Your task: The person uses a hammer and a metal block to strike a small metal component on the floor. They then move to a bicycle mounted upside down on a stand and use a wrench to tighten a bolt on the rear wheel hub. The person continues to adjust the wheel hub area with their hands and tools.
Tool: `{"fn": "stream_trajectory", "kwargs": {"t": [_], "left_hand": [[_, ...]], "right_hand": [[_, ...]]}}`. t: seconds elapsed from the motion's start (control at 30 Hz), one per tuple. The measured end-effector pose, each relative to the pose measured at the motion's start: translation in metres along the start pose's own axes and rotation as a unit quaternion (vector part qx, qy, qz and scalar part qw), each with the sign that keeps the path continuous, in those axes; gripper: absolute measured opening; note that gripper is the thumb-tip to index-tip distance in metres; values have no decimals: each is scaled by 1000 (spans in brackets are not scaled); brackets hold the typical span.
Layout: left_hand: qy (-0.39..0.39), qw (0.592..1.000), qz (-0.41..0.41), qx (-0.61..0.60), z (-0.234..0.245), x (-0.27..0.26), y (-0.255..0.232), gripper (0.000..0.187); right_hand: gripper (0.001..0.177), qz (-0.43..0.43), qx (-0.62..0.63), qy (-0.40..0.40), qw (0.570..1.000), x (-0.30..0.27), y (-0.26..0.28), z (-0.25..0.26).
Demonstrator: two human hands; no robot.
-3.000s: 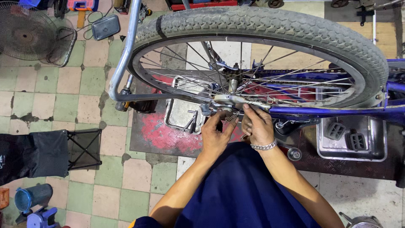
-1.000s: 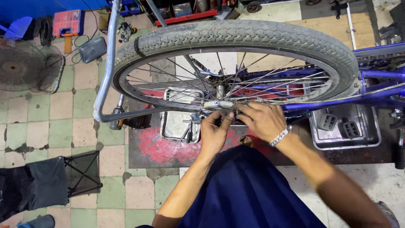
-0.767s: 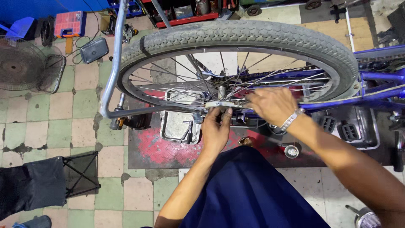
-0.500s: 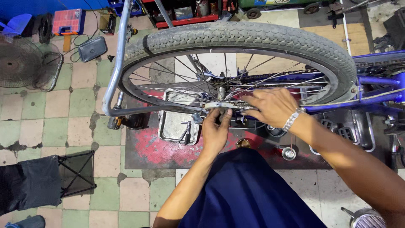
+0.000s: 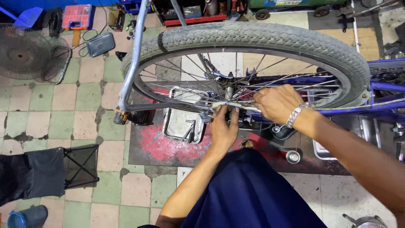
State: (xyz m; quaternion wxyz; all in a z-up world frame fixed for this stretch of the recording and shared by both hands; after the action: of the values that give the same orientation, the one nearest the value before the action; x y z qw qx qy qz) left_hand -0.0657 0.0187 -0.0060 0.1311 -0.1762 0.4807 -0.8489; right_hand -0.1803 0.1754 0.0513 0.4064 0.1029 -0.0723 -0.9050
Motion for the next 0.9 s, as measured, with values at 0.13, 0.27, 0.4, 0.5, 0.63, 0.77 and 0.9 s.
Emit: {"fn": "stream_trajectory", "kwargs": {"t": [0.13,0.27,0.4,0.5,0.63,0.77,0.9], "left_hand": [[-14,999,43,-28,-2,-1,3,20],[-22,999,26,-35,1,-3,3,19],[-29,999,31,-19,1,-2,4,20],[-36,999,24,-9,-3,-3,4,21],[-44,999,25,20,-2,-7,9,24],[-38,998,47,9,-6,-10,13,24],[-53,998,24,7,-6,-8,13,22]], "right_hand": [[14,5,-74,131,989,8,1,-4],[22,4,-1,62,998,0,0,-13],[24,-7,-6,27,1000,-4,0,-20],[22,6,-15,11,1000,0,1,-23],[22,6,6,4,1000,2,5,-15],[41,-74,54,-19,996,-18,4,8],[39,-258,10,69,964,-60,-1,13]]}}
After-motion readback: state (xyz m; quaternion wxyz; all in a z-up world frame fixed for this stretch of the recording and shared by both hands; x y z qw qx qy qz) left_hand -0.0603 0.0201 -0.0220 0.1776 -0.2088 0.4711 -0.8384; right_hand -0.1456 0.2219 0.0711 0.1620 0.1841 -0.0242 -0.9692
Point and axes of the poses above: each hand's wrist, its own x-axis towards the middle knuckle, its own z-axis out of the back of the hand, y = z × x, the point moved 1 cm from there along x, towards the middle knuckle, and after that the axes turned 2 degrees about x, right-handed, at the moved point
